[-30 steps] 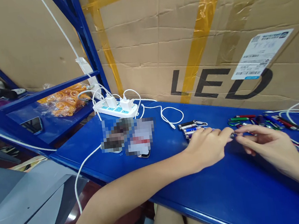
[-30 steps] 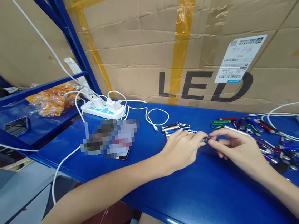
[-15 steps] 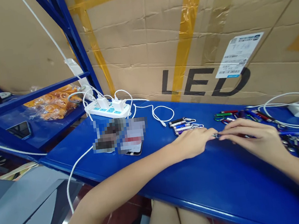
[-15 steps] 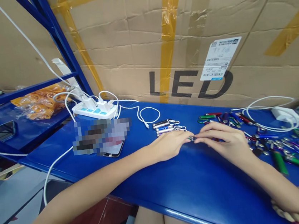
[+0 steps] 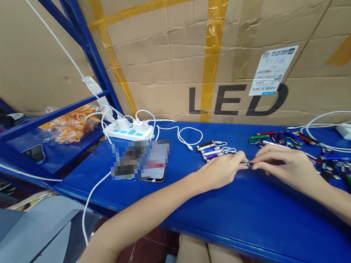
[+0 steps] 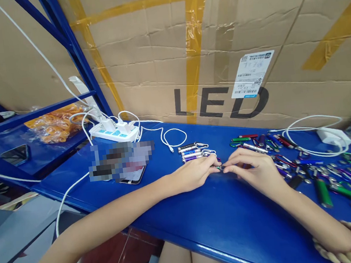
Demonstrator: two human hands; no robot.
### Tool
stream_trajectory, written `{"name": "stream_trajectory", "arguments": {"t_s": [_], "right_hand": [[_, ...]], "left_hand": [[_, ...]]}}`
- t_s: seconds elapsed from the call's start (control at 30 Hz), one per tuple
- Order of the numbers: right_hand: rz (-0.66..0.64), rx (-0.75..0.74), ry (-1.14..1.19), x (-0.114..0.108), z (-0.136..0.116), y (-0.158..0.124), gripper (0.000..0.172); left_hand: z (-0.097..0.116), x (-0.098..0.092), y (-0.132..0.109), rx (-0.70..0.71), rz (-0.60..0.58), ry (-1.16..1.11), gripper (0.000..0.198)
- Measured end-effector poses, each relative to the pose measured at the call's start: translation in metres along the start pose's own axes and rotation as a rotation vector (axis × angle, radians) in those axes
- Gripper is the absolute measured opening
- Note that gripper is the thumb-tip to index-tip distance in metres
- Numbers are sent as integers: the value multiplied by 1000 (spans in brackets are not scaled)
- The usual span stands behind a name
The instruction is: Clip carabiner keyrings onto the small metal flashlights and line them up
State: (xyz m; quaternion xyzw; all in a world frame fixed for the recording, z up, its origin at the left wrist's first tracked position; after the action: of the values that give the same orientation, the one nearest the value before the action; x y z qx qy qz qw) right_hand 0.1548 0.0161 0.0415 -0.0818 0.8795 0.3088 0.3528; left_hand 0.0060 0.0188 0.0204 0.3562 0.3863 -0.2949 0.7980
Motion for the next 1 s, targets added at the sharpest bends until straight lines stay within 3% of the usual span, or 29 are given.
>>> {"name": "stream_trajectory", "arguments": {"t_s": [0.2, 0.47, 0.6, 0.77, 1.0], "right_hand": [[6, 47, 39, 2, -1, -1, 29], [-37, 391, 194, 5, 9, 0, 43], [-34, 451, 184, 5, 16, 1, 53], [-29, 469, 97, 6, 19, 5, 59], [29, 537, 48, 9, 41, 2, 52]], "left_hand": [[1, -2, 1, 17, 59, 51, 9], [8, -4, 0, -42, 179, 43, 17], [15, -1, 1, -95, 247, -38, 24], [10, 6, 2, -161, 225, -137, 26], [4, 3, 2, -242, 149, -70, 25]]}}
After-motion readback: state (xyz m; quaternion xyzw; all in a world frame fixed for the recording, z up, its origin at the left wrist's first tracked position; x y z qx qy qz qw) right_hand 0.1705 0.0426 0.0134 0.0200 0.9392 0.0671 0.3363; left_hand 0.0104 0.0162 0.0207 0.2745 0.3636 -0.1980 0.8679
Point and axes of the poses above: each hand's wrist, its own y-axis towards the middle knuckle, its own x-axis out of the palm, z = x × y, the point moved 4 cm from there along y, towards the middle knuckle
